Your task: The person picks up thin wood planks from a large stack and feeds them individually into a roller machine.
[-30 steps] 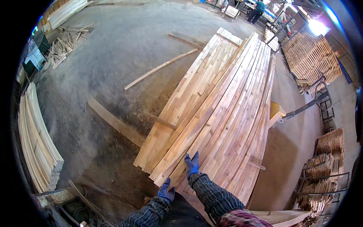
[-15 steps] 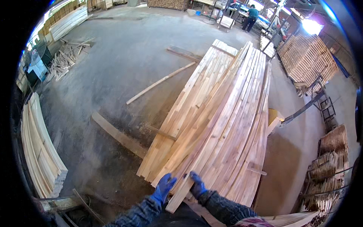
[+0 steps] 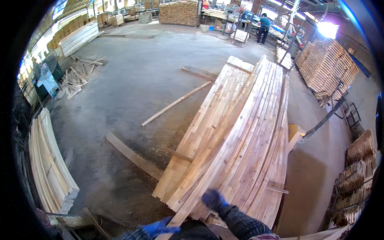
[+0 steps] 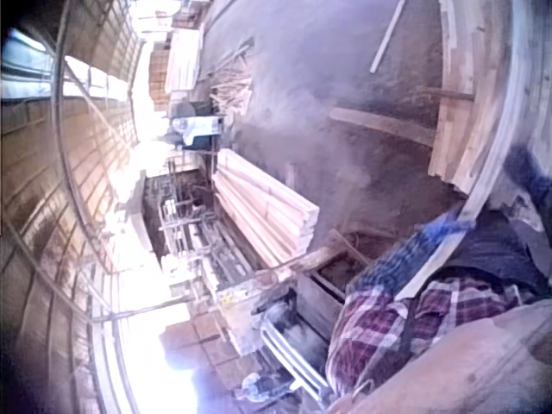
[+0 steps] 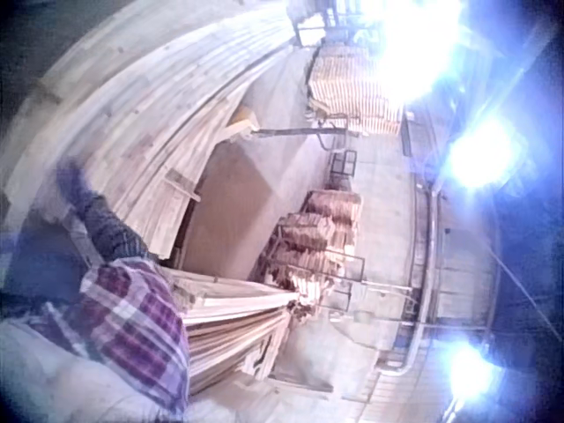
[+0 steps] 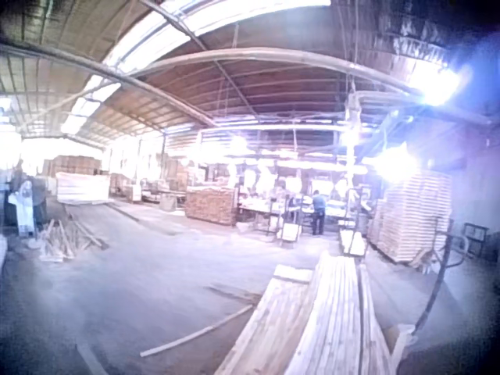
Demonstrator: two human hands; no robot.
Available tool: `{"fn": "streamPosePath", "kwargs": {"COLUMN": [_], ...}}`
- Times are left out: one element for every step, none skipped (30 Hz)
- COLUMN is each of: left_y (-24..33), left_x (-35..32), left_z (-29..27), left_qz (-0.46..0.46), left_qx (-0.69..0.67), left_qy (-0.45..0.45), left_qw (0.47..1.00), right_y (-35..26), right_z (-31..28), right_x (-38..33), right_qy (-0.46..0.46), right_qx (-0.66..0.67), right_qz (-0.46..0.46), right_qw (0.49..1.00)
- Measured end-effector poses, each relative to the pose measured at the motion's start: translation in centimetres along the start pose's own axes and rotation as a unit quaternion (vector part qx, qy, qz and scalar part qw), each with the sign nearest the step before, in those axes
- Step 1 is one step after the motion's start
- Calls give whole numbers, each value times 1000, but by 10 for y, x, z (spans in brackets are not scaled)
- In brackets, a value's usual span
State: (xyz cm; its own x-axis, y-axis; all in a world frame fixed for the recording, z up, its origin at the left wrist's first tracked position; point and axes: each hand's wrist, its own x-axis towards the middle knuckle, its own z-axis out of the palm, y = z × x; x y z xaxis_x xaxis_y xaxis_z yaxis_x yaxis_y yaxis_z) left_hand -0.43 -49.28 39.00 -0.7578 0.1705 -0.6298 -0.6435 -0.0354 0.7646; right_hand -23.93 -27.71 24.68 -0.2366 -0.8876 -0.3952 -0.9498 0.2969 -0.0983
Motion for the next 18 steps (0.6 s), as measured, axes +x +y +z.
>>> {"fn": "streamPosePath", "kwargs": {"left_y": [-31,-60,-31,-29,-35,-42,-52,-68,-80,-96,-113,-135,-162,-192,-239,-283,-335,-327], "left_x": [-32,-61,-99,-121,-139,-161,-183,-206,-222,-238,-253,-265,-277,-286,-303,-313,-320,-316], "left_z": [-2,-4,1,-3,-9,-12,-14,-11,-13,-16,-21,-26,-30,-39,-25,-18,-5,-16], "left_qz": [-17,-30,-73,-88,-90,-94,-100,-101,-97,-94,-90,-89,-90,-86,-87,-78,-82,-91], "left_qx": [-8,-15,-86,-85,-60,-39,-9,25,78,139,208,272,322,354,320,290,326,367], "left_qy": [30,55,94,108,112,122,136,157,173,193,215,238,251,263,248,230,240,262], "left_qw": [999,998,989,987,988,987,986,982,977,967,950,928,908,894,910,926,911,888], "right_y": [19,38,66,93,116,120,120,107,94,79,76,70,68,73,22,-14,-47,-51], "right_z": [-23,-41,-47,-51,-55,-66,-78,-100,-108,-102,-88,-77,-65,-45,-78,-101,-125,-122], "right_x": [14,30,41,53,65,74,84,88,95,102,105,112,105,106,101,90,77,74], "right_qy": [22,131,221,287,319,295,267,218,222,226,251,271,192,204,166,171,172,236], "right_qx": [-54,223,474,687,842,903,944,957,949,939,926,912,956,942,952,936,917,867], "right_qz": [55,98,139,161,169,142,124,77,90,100,82,59,2,23,90,128,169,161], "right_qw": [997,961,841,648,400,279,149,174,206,239,270,303,223,266,240,280,317,409]}}
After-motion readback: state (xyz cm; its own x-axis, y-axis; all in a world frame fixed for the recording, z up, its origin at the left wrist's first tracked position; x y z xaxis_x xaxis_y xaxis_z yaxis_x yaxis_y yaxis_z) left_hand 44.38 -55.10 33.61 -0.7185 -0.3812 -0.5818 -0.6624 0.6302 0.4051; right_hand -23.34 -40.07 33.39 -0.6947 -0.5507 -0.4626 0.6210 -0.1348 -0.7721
